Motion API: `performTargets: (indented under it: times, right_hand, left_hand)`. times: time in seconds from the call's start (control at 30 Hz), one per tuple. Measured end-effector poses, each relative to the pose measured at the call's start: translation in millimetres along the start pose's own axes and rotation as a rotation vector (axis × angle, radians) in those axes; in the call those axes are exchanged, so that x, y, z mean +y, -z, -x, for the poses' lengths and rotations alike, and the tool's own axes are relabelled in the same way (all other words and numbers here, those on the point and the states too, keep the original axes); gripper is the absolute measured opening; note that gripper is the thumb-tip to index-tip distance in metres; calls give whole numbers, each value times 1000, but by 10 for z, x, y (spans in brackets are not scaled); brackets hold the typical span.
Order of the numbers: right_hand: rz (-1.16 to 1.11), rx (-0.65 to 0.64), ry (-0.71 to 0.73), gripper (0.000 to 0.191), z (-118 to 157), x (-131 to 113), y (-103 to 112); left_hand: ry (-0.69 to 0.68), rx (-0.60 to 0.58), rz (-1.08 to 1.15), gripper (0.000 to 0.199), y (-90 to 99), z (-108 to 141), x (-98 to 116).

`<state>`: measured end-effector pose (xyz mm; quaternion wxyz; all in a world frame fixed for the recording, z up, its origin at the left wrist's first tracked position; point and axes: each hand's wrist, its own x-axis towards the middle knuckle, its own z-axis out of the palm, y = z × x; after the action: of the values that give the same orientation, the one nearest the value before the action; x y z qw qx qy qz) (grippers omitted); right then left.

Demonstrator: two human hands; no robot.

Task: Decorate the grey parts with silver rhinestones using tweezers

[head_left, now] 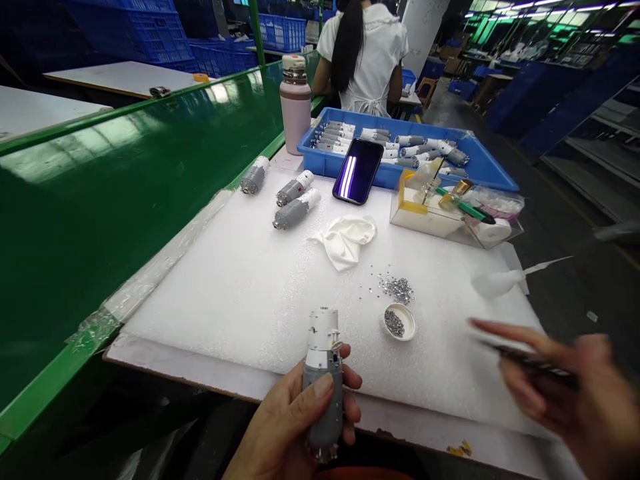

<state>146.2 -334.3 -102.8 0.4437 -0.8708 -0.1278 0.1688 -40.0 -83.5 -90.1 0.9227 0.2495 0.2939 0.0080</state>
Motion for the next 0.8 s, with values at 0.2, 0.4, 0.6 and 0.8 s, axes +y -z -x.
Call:
performTargets:
  times: [0.2, 0.4, 0.6, 0.8]
  right_hand:
    - [116, -260, -12, 52, 7, -335, -324]
    - [65, -155, 233, 32, 23, -352, -294]
    - [427, -15, 868, 50, -246, -501, -639]
    - [404, -31, 886, 42, -456, -559, -762]
  left_hand:
    - [-1, 8, -11, 41, -22, -37, 18]
    - [-18, 47, -24, 39, -1, -31, 67]
    - [-19, 31, -32, 39, -16, -28, 86]
    - [-1, 41, -29, 41, -40, -18, 115]
